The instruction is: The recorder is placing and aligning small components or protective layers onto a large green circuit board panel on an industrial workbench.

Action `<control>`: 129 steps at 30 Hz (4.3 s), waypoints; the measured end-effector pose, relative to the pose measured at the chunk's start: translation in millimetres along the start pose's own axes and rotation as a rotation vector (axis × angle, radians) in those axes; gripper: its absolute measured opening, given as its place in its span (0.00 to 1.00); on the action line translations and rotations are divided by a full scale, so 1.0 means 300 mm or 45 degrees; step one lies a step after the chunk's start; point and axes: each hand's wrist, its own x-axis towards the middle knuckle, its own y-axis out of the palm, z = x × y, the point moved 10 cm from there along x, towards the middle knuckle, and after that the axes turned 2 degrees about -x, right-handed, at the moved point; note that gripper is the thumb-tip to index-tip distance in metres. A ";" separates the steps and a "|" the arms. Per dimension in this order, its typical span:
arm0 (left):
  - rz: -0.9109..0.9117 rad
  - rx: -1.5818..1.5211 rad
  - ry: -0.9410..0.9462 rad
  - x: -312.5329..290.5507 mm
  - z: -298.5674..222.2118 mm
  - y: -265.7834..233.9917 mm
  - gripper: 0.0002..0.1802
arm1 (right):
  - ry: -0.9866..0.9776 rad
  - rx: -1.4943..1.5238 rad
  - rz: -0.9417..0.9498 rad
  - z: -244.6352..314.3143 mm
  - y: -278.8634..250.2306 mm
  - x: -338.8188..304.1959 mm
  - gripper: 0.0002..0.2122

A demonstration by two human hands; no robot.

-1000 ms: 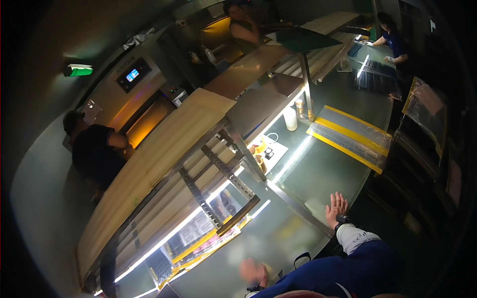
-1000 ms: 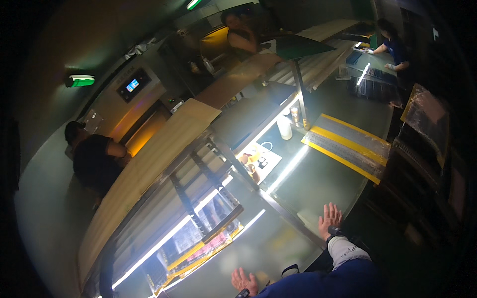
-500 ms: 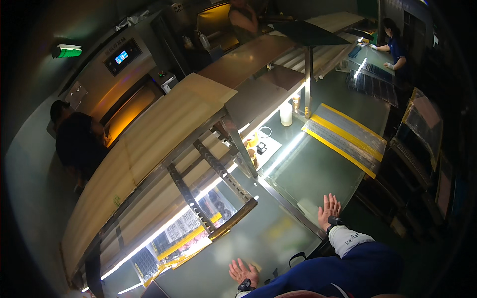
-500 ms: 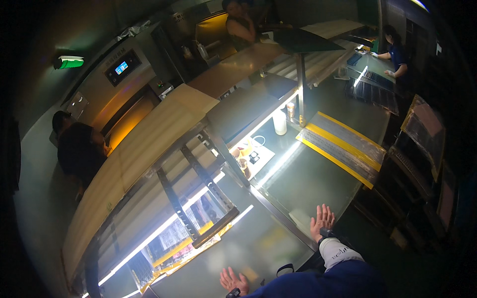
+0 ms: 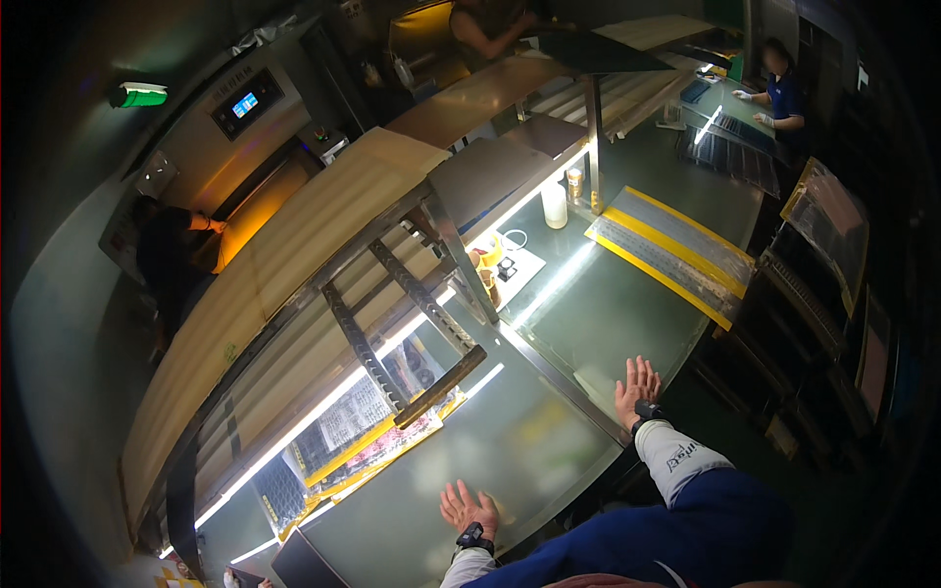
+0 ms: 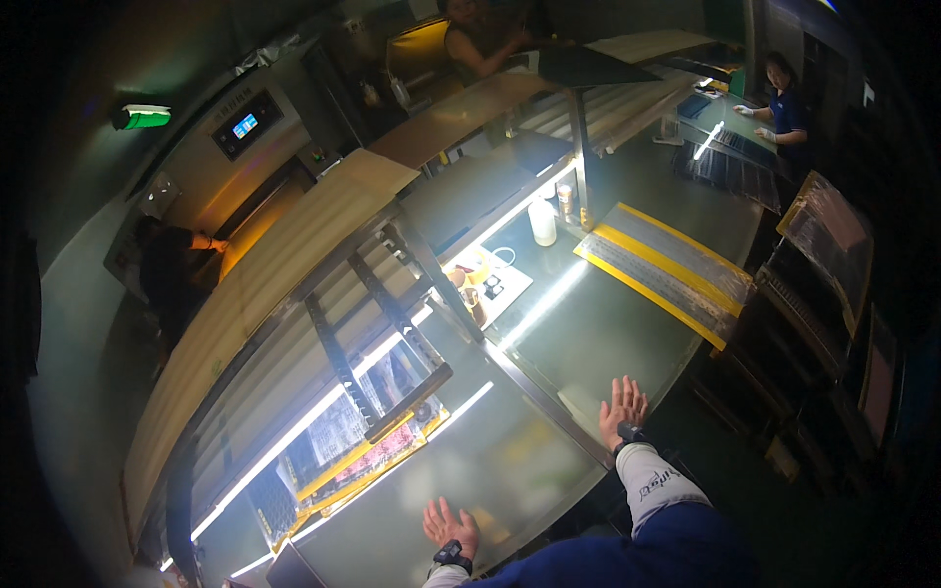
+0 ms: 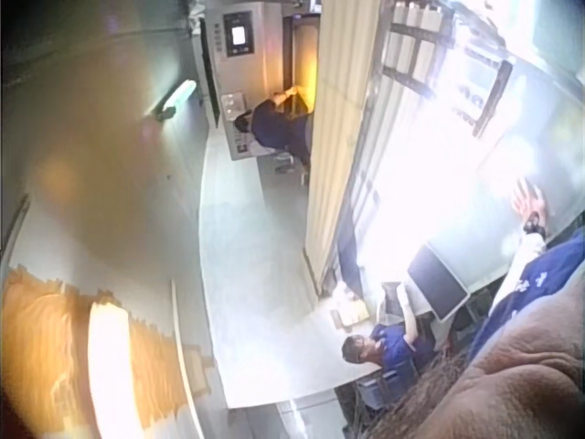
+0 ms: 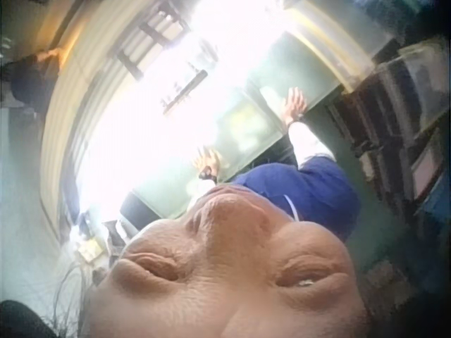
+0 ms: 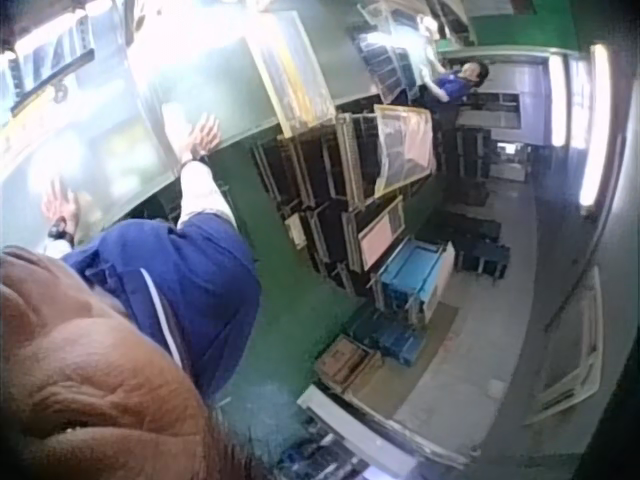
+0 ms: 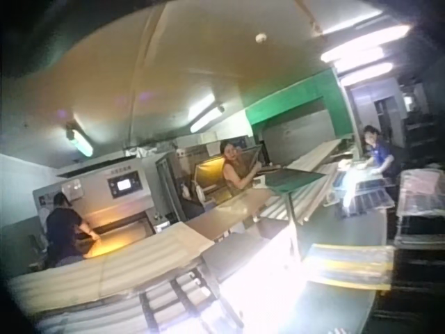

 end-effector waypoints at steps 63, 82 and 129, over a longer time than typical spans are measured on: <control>0.000 -0.059 -0.052 -0.003 0.027 0.027 0.39 | 0.007 -0.052 0.064 0.004 0.005 0.004 0.33; 0.032 -0.072 -0.043 -0.004 0.017 0.017 0.40 | 0.017 -0.057 0.057 -0.002 0.007 -0.003 0.33; 0.043 -0.055 -0.061 0.001 0.043 0.054 0.39 | 0.019 -0.056 0.052 -0.011 0.024 -0.003 0.34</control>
